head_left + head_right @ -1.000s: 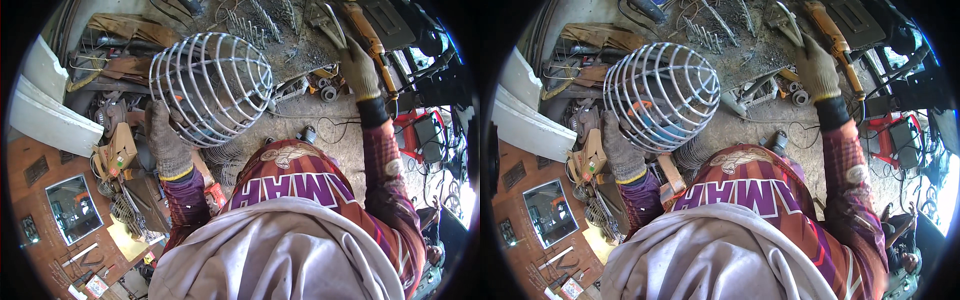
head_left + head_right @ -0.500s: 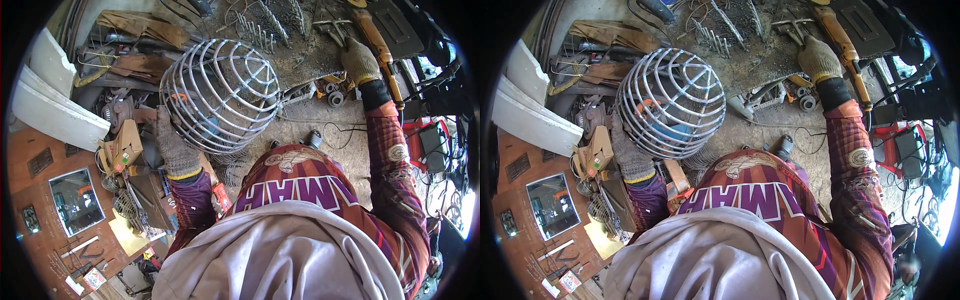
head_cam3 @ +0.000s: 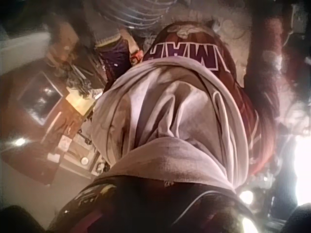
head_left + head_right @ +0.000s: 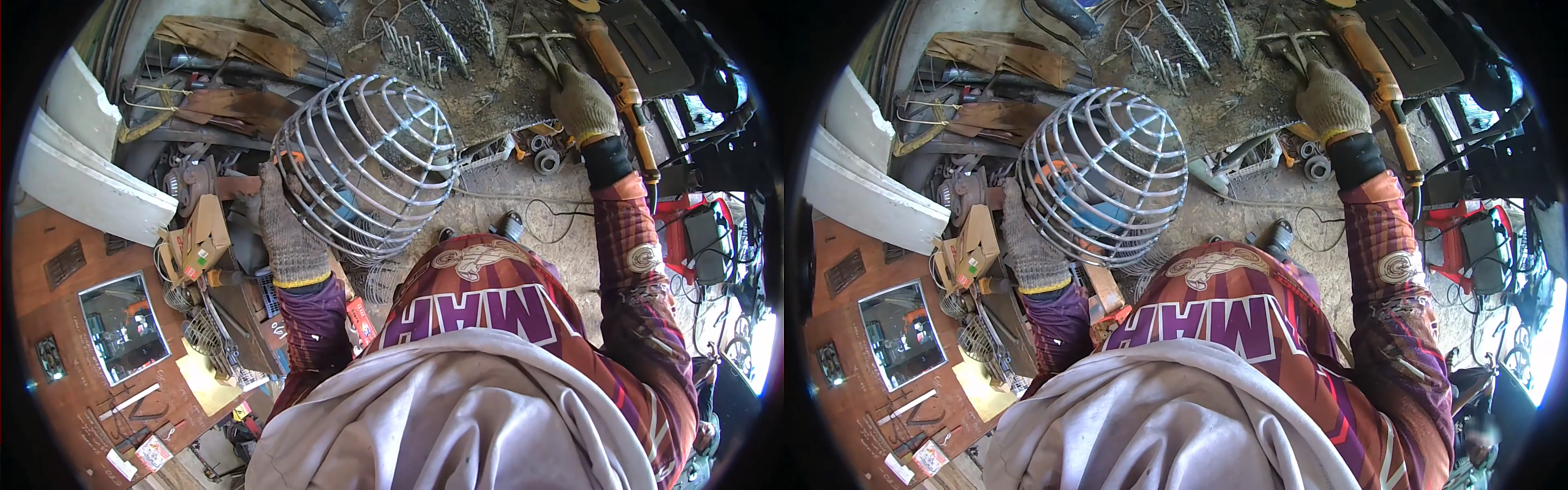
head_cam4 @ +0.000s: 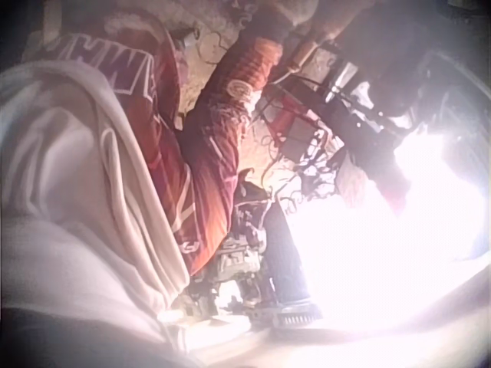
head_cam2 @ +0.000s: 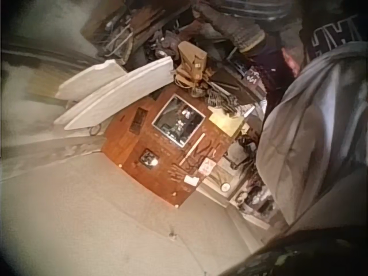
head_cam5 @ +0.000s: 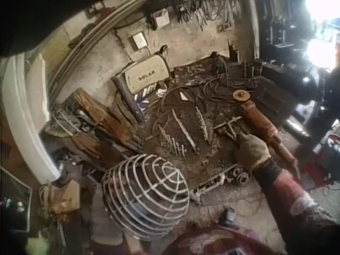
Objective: The person welds a curved metal wire cage structure by holding it in gloved hands and using a welding tool to join the wire segments. They use a small hammer to tap and shape the metal wires between welding sessions.
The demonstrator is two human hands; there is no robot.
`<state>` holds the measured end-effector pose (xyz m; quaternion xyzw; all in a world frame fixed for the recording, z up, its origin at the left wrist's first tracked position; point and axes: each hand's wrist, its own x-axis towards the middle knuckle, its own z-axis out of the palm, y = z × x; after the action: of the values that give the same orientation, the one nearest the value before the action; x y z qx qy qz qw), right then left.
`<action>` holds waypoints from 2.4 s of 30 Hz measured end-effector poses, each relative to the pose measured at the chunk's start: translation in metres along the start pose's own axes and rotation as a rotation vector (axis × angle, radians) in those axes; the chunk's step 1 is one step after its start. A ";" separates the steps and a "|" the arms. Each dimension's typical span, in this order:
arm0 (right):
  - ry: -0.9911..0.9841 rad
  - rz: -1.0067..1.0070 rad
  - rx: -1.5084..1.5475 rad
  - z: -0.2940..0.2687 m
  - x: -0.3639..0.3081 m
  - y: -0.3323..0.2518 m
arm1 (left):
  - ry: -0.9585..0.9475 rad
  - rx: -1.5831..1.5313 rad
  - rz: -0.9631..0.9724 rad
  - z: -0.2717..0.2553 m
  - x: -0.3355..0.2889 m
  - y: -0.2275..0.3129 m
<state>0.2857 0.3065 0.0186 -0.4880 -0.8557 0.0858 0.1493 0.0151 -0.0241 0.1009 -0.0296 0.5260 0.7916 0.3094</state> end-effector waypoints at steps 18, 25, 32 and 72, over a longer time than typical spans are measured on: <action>-0.058 0.014 -0.053 -0.018 -0.027 -0.021 | -0.317 -0.112 -0.030 -0.037 0.011 0.006; 0.131 -0.022 0.702 -0.026 -0.077 -0.036 | -0.629 -0.366 -0.083 -0.056 0.022 -0.001; -0.359 0.041 1.312 -0.019 -0.134 -0.063 | -0.558 -0.481 -0.095 -0.055 0.024 -0.007; -0.961 -0.084 2.082 -0.026 -0.141 -0.107 | -0.594 -0.503 -0.403 -0.015 0.026 -0.057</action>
<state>0.2752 0.1304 0.0501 -0.0156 -0.3539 0.9244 0.1412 0.0194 -0.0103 0.0378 0.0230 0.1888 0.7930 0.5788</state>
